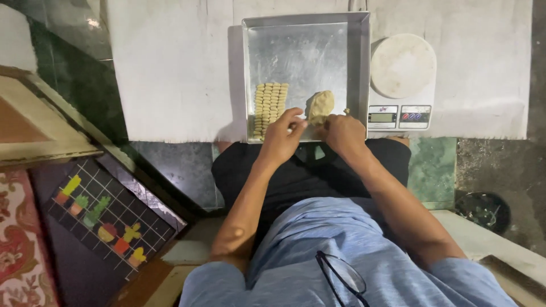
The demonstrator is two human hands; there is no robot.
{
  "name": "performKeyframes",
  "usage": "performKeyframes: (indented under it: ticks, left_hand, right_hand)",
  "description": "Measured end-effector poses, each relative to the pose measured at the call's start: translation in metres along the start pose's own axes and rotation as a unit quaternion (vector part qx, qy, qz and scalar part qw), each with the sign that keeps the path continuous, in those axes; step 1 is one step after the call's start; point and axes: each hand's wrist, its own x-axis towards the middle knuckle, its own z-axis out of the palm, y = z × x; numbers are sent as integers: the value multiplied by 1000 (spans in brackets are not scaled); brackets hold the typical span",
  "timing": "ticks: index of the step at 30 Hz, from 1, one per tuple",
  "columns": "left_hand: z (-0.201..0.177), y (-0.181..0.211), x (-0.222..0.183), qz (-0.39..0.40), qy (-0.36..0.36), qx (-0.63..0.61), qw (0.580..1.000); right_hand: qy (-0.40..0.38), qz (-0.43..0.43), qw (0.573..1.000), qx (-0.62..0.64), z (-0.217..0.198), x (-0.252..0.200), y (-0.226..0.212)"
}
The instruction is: Shaping small pieces of dough into cylinders and placing them in a tray, and weighing dough on a scale.
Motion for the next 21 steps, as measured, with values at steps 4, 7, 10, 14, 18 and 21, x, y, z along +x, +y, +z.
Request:
performKeyframes:
  ticks: [4,7,10,14,18,21]
  left_hand:
    - [23,1,27,1,-80,99,992]
    - [54,-23,46,4,-94,156,983]
    - [64,-28,55,10,-87,189,978]
    - [58,-24,56,1,-108,151,983]
    - [55,-24,57,-19,-128,133,983]
    - [53,-14,54,-12,-128,162,978]
  right_hand:
    - [30,0,999,-32,5,5,-1]
    - [28,-1,999,-17,11,8,2]
    - [21,-15,999,-26,20,14,10]
    - [-24,-6,1000,-3,21,18,20]
    - [-92,21,989,116,-31,-1,8]
    - [-57,63,961,263,-61,-27,9]
